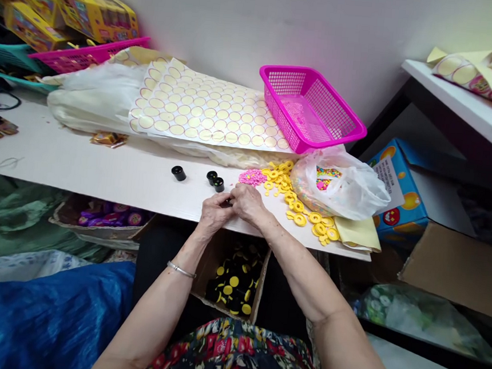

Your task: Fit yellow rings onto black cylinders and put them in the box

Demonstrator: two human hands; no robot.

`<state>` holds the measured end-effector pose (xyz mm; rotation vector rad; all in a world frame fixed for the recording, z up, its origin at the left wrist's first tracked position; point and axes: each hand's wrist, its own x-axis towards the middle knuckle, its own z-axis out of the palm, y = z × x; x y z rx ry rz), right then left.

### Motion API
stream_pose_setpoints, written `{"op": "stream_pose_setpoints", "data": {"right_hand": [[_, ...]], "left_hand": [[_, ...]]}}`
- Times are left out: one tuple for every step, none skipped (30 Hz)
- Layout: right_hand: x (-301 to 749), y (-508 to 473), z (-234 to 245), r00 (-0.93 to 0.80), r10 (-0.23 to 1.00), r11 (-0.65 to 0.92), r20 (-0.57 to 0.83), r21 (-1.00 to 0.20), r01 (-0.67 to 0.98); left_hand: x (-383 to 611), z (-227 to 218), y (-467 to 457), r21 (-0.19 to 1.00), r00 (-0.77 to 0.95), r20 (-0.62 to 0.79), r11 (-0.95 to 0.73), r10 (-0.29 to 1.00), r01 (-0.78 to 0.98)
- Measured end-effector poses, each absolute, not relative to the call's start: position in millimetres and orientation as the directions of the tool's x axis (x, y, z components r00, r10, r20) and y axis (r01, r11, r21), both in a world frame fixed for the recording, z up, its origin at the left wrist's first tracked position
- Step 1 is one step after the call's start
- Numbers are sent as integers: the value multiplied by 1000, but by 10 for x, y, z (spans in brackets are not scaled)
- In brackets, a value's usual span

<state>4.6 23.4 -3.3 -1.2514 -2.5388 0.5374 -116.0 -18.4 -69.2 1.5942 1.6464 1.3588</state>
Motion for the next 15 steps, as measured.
{"op": "stream_pose_setpoints", "data": {"right_hand": [[70, 244, -57, -602, 794, 554, 87, -512, 656], [100, 255, -82, -603, 790, 538, 107, -591, 600], [136, 270, -105, -591, 797, 512, 126, -660, 550], [176, 287, -124, -562, 816, 479, 138, -707, 521], [219, 306, -139, -514, 845, 445, 145, -724, 527], [261, 329, -151, -447, 882, 411, 150, -708, 574], [302, 353, -159, -357, 920, 368, 159, -660, 655], [338, 380, -168, -257, 951, 307, 171, -589, 747], [369, 409, -178, -164, 970, 235, 181, -507, 829], [393, 438, -191, -92, 979, 164, 184, -427, 889], [409, 467, -208, -43, 983, 105, 177, -360, 927], [418, 494, -226, -22, 987, 71, 159, -311, 948], [423, 517, -246, -25, 991, 62, 134, -280, 958], [423, 534, -262, -43, 993, 71, 112, -262, 962], [423, 543, -273, -62, 993, 85, 96, -254, 963]], "left_hand": [[-1156, -687, -187, 871, -218, 282, -154, 935, 466], [-1154, -685, -189, 873, -221, 274, -146, 936, 465], [-1154, -688, -190, 876, -223, 268, -141, 937, 461], [-1155, -697, -188, 882, -227, 262, -138, 938, 450], [-1158, -709, -185, 891, -235, 253, -132, 938, 434], [-1163, -723, -181, 902, -245, 241, -123, 939, 415], [-1168, -737, -177, 913, -255, 226, -113, 940, 392], [-1173, -749, -173, 924, -261, 209, -104, 942, 367], [-1179, -756, -172, 934, -264, 197, -98, 944, 344], [-1184, -759, -172, 940, -257, 189, -99, 948, 325], [-1188, -757, -173, 944, -247, 186, -103, 951, 312], [-1192, -752, -176, 946, -238, 184, -107, 954, 305], [-1195, -744, -179, 947, -231, 185, -111, 955, 303], [-1198, -737, -183, 945, -226, 189, -114, 956, 306], [-1200, -731, -186, 943, -222, 193, -118, 956, 311]]}}
